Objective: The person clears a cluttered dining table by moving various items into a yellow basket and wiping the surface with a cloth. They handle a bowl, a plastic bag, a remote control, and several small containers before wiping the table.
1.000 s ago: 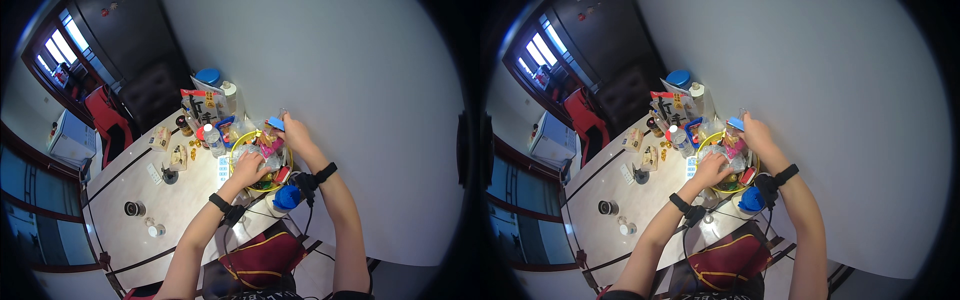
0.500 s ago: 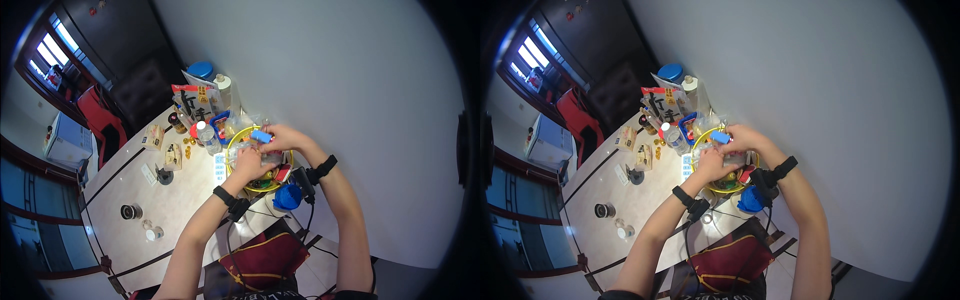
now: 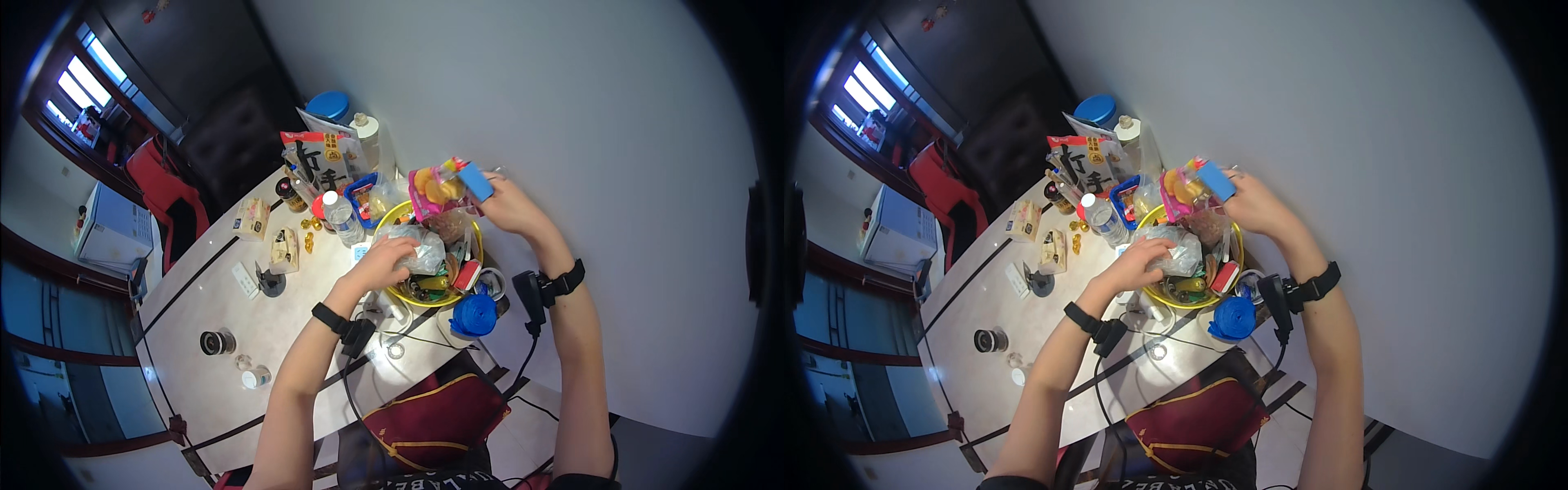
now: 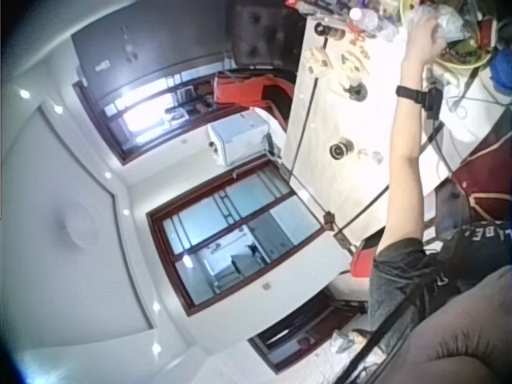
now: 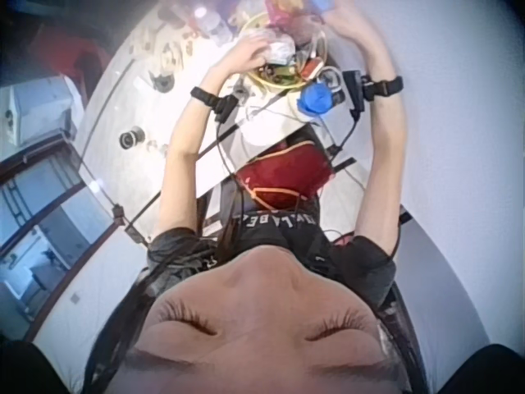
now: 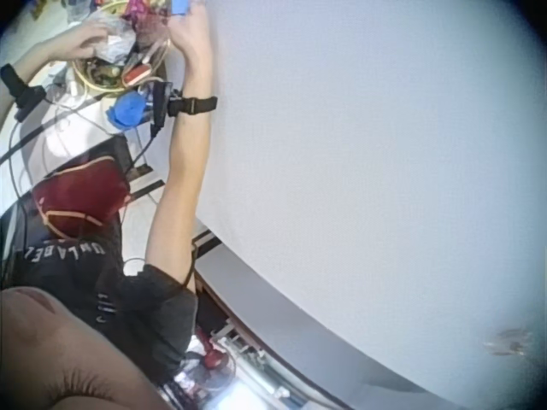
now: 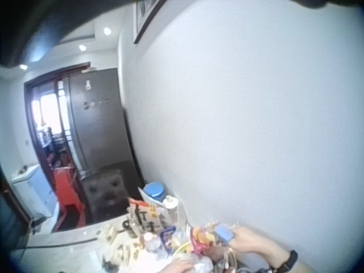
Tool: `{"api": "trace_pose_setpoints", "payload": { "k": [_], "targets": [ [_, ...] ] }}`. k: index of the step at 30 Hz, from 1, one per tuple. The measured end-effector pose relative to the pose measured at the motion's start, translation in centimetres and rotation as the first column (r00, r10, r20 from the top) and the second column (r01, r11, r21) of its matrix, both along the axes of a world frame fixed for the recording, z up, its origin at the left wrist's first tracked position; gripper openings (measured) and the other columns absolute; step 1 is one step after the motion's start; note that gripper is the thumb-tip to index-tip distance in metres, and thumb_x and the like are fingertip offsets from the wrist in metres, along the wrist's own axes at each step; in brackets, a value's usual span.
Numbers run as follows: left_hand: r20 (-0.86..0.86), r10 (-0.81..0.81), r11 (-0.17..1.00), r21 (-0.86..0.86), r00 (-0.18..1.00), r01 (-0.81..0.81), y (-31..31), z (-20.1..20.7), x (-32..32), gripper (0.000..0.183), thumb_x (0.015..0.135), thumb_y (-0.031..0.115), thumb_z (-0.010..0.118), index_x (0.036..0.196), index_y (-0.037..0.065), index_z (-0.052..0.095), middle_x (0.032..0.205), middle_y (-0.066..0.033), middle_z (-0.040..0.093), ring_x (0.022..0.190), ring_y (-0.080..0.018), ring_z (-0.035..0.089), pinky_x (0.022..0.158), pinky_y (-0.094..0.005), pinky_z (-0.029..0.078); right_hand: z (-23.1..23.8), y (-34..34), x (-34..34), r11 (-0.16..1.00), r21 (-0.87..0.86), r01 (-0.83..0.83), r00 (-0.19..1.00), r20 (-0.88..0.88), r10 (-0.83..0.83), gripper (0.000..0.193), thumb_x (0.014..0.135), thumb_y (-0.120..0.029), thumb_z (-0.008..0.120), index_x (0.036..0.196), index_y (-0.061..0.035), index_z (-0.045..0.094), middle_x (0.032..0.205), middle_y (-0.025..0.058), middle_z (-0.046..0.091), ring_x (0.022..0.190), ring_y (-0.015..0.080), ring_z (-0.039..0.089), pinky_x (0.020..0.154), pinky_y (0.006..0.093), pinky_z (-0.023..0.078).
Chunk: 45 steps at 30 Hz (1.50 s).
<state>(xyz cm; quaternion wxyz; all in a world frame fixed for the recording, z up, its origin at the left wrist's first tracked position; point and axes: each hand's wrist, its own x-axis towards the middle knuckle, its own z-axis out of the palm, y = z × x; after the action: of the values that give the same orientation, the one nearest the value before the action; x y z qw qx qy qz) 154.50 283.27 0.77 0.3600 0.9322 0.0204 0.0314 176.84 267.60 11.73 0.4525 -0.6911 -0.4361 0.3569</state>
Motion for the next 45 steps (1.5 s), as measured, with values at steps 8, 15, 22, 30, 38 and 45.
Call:
{"api": "trace_pose_setpoints", "payload": {
  "k": [8, 15, 22, 30, 38, 45],
  "targets": [
    [-0.096, 0.015, 0.995, 0.099, 0.995, -0.006, -0.3, 0.8, -0.1, 0.019, 0.074, 0.013, 0.056, 0.091, 0.006, 0.058, 0.103, -0.0089, 0.058, 0.105, -0.0288, 0.055, 0.111, -0.0553, 0.023, -6.5, 2.1, -4.6, 0.938, -0.185, -0.292, 0.727, 0.594, 0.344, 0.03, 0.083, -0.023, 0.059, 0.108, -0.0066, 0.06, 0.106, 0.0202, 0.062, 0.104, 0.0369, 0.058, 0.09, 0.0443, 0.045],
    [0.068, 0.156, 0.985, -0.085, 0.985, -0.15, 1.1, -0.5, 0.2, 0.02, 0.079, 0.015, 0.051, 0.092, 0.002, 0.057, 0.103, -0.0156, 0.061, 0.099, -0.0351, 0.057, 0.096, -0.047, 0.041, -2.4, 1.7, -2.0, 0.879, -0.429, -0.207, 0.831, 0.397, 0.389, 0.028, 0.087, -0.029, 0.053, 0.096, -0.0038, 0.061, 0.083, 0.021, 0.065, 0.078, 0.0366, 0.063, 0.07, 0.0435, 0.05],
    [-0.016, 0.59, 0.803, -0.086, 0.807, -0.589, 2.4, -2.3, 3.9, 0.028, 0.085, 0.019, 0.045, 0.101, -0.003, 0.048, 0.089, -0.0307, 0.061, 0.087, -0.0473, 0.059, 0.078, -0.0498, 0.047, 2.2, -1.7, -2.3, 0.858, -0.47, -0.208, 0.794, 0.431, 0.428, 0.024, 0.086, -0.025, 0.054, 0.093, -0.0026, 0.061, 0.074, 0.0184, 0.065, 0.067, 0.031, 0.064, 0.061, 0.0391, 0.049],
    [0.278, 0.602, 0.77, 0.048, 0.749, -0.637, 0.8, 0.4, 3.5, 0.028, 0.087, 0.014, 0.052, 0.109, -0.002, 0.05, 0.099, -0.0251, 0.061, 0.096, -0.0425, 0.058, 0.084, -0.0493, 0.046, -5.9, 3.0, -0.7, 0.903, -0.399, -0.161, 0.848, 0.411, 0.333, 0.025, 0.082, -0.019, 0.057, 0.098, -0.0011, 0.061, 0.084, 0.0224, 0.065, 0.078, 0.0406, 0.062, 0.069, 0.0446, 0.05],
    [0.296, 0.191, 0.981, -0.099, 0.936, -0.169, -7.1, 1.2, 0.4, 0.022, 0.086, 0.014, 0.061, 0.106, 0.005, 0.063, 0.107, -0.0147, 0.059, 0.103, -0.034, 0.055, 0.091, -0.0406, 0.045, -7.8, 2.2, -0.6, 0.868, -0.491, -0.069, 0.64, 0.646, 0.416, 0.032, 0.071, -0.004, 0.065, 0.102, -0.0013, 0.06, 0.091, 0.0213, 0.066, 0.087, 0.0379, 0.064, 0.072, 0.0452, 0.052],
    [0.036, 0.255, 0.94, 0.225, 0.966, -0.256, -7.0, -1.5, 5.0, 0.023, 0.078, 0.02, 0.068, 0.095, 0.006, 0.062, 0.101, -0.0147, 0.06, 0.097, -0.0329, 0.059, 0.08, -0.042, 0.049, -8.0, 2.3, -1.6, 0.956, -0.242, 0.163, 0.715, 0.697, 0.055, 0.029, 0.07, -0.012, 0.069, 0.095, 0.0016, 0.06, 0.08, 0.0211, 0.066, 0.079, 0.0376, 0.065, 0.07, 0.0453, 0.053]
  ]
}}
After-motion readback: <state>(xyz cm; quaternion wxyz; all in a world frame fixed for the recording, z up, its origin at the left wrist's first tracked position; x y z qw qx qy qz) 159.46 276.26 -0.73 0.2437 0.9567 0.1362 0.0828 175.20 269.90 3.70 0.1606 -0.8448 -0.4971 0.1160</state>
